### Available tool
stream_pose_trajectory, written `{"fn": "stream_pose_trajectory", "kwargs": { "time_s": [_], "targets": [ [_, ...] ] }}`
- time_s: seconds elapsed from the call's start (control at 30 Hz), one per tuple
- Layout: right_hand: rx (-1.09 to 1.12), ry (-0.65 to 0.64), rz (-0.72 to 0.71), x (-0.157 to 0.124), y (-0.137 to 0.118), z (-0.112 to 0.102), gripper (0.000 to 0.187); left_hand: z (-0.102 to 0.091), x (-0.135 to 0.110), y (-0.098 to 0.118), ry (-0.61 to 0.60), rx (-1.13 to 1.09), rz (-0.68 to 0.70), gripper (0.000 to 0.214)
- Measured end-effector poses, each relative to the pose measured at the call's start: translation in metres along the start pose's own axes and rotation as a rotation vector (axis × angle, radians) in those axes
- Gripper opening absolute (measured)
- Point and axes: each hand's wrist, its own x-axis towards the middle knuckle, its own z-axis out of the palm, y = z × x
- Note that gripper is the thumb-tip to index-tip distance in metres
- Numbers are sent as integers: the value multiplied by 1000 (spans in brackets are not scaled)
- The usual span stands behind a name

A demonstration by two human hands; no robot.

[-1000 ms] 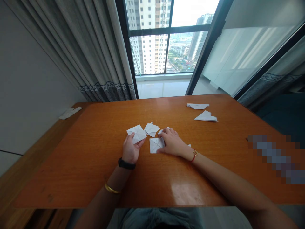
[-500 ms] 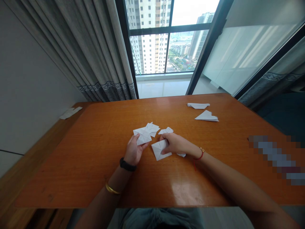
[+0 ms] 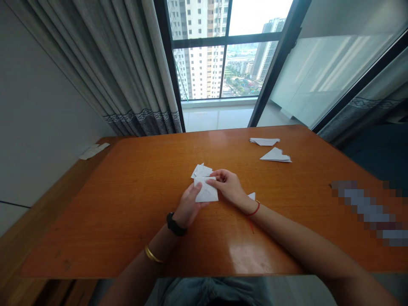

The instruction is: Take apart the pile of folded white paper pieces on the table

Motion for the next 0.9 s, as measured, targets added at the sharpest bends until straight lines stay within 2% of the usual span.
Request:
{"fn": "stream_pose_trajectory", "kwargs": {
  "time_s": [0.1, 0.17, 0.23, 0.33, 0.43, 0.57, 0.67, 0.73, 0.83, 0.9],
  "targets": [
    [-361, 60, -117, 19, 5, -5, 31, -5, 5, 1, 160, 44, 93, 28],
    [-614, 42, -91, 34, 5, -7, 32, -11, 11, 7, 264, -26, 178, 25],
    [-849, -4, -38, 46, 4, -4, 41, -17, 16, 14, 339, -102, 231, 24],
    [-1035, -50, -25, 56, 5, 8, 55, -24, 21, 22, 392, -184, 249, 24],
    [-926, -123, 7, 59, 5, 13, 48, -27, 23, 23, 408, -219, 244, 23],
    [-725, -188, -12, 60, -2, -2, 28, -24, 22, 22, 401, -212, 242, 22],
    [-572, -173, -130, 59, -12, -19, 23, -22, 19, 21, 388, -201, 242, 21],
    [-482, -117, -187, 56, -20, -28, 21, -21, 17, 22, 365, -190, 234, 21],
    [-323, -23, -161, 46, -32, -36, 24, -20, 15, 21, 333, -159, 197, 21],
    [-130, -52, -85, 36, -39, -36, 31, -19, 14, 19, 314, -135, 159, 23]
  ]
}}
